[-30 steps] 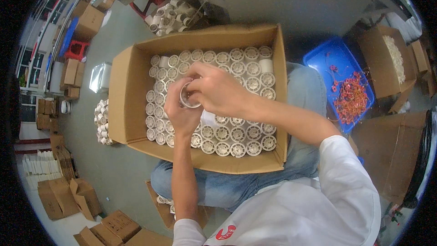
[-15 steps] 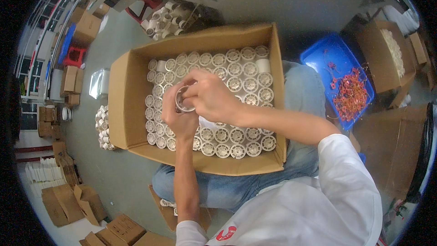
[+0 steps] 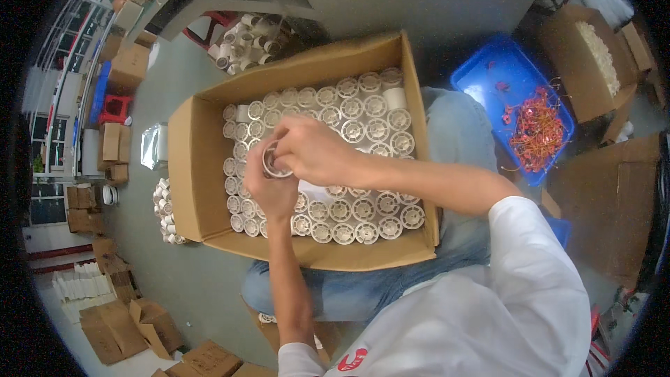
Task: The recorder is assembling small electronic components by placing them into plastic housings while sitting on the floor of a factory.
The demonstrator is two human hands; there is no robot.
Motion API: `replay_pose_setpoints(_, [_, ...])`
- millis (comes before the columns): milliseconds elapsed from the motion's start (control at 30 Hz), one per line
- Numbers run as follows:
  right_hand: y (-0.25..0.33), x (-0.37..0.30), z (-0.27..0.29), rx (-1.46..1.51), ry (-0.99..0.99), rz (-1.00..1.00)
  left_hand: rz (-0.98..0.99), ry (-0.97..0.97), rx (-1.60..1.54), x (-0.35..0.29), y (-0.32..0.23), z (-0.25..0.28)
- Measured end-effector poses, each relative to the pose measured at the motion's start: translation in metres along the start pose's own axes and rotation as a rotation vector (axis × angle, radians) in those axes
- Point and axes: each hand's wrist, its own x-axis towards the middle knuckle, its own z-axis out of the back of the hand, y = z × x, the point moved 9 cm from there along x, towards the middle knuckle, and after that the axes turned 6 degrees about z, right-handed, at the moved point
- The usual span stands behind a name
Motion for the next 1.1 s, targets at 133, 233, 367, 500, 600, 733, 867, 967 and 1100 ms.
replay_pose_setpoints(133, [0.011,0.007,0.009,-0.102,0.077,0.015,0.131,0.012,-0.021,0.005,0.019,-0.003])
replay_pose_setpoints(233, [0.008,-0.001,0.01,-0.138,0.128,0.008,0.246,0.196,-0.152,0.0,0.027,-0.022])
replay_pose_setpoints(367, [0.021,0.009,0.067,-0.201,-0.202,0.105,0.054,0.178,-0.067,0.002,0.007,-0.031])
replay_pose_setpoints(500, [0.055,0.033,0.185,-0.084,-0.817,0.465,0.305,0.56,0.322,-0.046,0.078,-0.057])
replay_pose_setpoints(600, [0.064,0.073,0.264,-0.143,-1.109,0.649,0.598,1.078,0.587,-0.099,0.111,-0.089])
replay_pose_setpoints(733, [0.033,0.175,0.312,-0.703,-1.098,0.418,0.624,1.236,0.694,-0.121,0.125,-0.097])
replay_pose_setpoints(867, [-0.017,0.248,0.306,-0.73,-0.637,0.052,0.578,1.287,0.694,-0.125,0.13,-0.102])
replay_pose_setpoints(967, [-0.052,0.25,0.331,-0.967,-0.619,-0.008,0.486,1.301,0.733,-0.118,0.113,-0.116])
replay_pose_setpoints(1100, [-0.048,0.247,0.338,-0.959,-0.583,0.163,0.506,1.282,0.654,-0.116,0.122,-0.115])
